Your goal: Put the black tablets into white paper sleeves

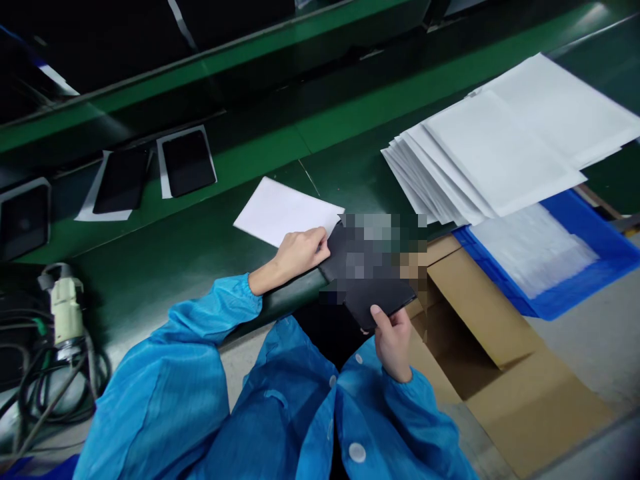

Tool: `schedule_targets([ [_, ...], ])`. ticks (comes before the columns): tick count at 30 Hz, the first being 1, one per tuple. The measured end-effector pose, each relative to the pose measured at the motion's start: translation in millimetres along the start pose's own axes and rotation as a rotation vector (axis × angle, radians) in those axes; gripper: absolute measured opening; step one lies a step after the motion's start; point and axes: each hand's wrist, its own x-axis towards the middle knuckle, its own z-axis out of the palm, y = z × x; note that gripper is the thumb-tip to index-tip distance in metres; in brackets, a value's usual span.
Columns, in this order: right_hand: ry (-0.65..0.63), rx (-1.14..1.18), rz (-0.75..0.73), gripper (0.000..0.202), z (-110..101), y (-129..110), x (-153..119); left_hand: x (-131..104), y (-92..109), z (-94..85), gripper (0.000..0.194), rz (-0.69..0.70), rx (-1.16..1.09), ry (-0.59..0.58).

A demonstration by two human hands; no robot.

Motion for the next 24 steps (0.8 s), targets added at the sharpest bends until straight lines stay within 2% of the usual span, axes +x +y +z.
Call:
schedule_targets([
  [3,-0.091,-0.014,0.036,0.040,5,-2,-3,-5,8,-5.5,0.013,0.055,0.020,-0.045],
  [7,-0.206,-0.014,0.093,0.048,18,-7,-6,-18,26,-14.9,0.014,0.209,-0.030,-0.174],
  [10,-0.358,0.028,0.108,0.058,28,-11,-8,-29,38,-22.2,0.013,0.308,-0.117,-0.261],
  [12,-0.475,0.051,0.120,0.060,31,-14,-10,-32,43,-27.1,0.013,0.338,-0.176,-0.300],
  [14,-0.541,0.042,0.122,0.056,30,-15,-10,-33,45,-31.5,0.013,0.333,-0.234,-0.315],
  [17,-0.497,-0.022,0.097,0.049,23,-9,-5,-34,46,-34.7,0.013,0.335,-0.331,-0.320],
  [22,-0.187,-0.164,-0.014,0.038,18,16,12,-43,53,-21.0,0.017,0.514,-0.418,-0.317],
  [24,-0.120,-0.169,-0.045,0.033,21,25,15,-46,57,-12.5,0.019,0.532,-0.394,-0.342],
])
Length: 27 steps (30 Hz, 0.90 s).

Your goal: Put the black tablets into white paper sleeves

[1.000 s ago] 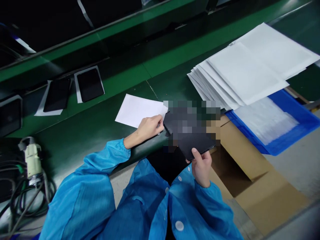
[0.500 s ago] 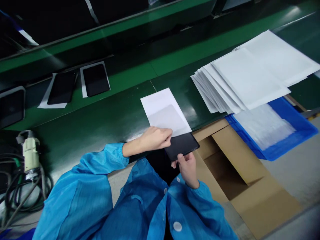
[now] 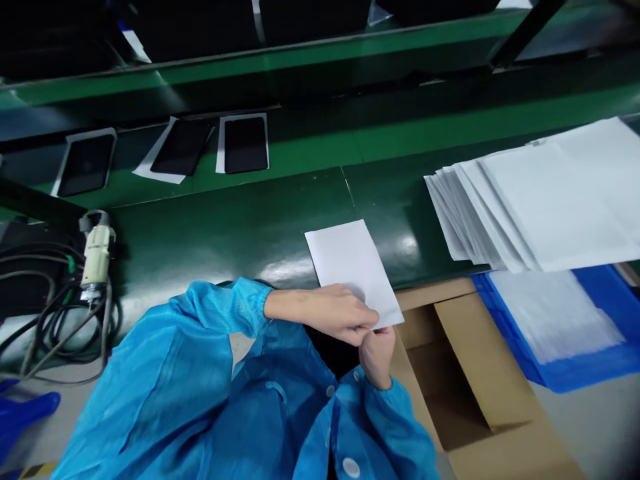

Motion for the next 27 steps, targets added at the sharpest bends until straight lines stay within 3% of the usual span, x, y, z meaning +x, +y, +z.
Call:
schedule_targets([
  [4,0.000,0.101,0.026,0.035,8,6,0,2,-9,-0.7,0.016,-0.025,0.024,-0.049],
  [7,0.019,0.182,0.072,0.042,7,0,-1,-8,-39,-31.7,0.019,-0.096,0.090,0.094],
  [10,0.023,0.228,0.100,0.044,-1,-11,3,-40,-92,-81.2,0.022,-0.407,0.272,0.399],
  [12,0.001,0.242,0.101,0.041,-6,-17,7,-74,-132,-112.0,0.019,-0.691,0.400,0.709],
  [13,-0.010,0.247,0.096,0.040,-7,-19,9,-93,-150,-124.2,0.020,-0.794,0.433,0.810],
  [17,0.001,0.263,0.076,0.037,-8,-20,18,-152,-207,-147.3,0.035,-1.114,0.362,1.164],
  [19,0.024,0.260,0.067,0.036,-6,-17,22,-162,-225,-149.3,0.044,-1.202,0.317,1.204],
  [22,0.063,0.223,0.026,0.035,-5,-14,26,-156,-242,-154.4,0.052,-1.331,0.320,1.147],
  [27,0.135,0.142,-0.019,0.035,-11,-13,27,-137,-251,-172.1,0.039,-1.459,0.320,1.085],
])
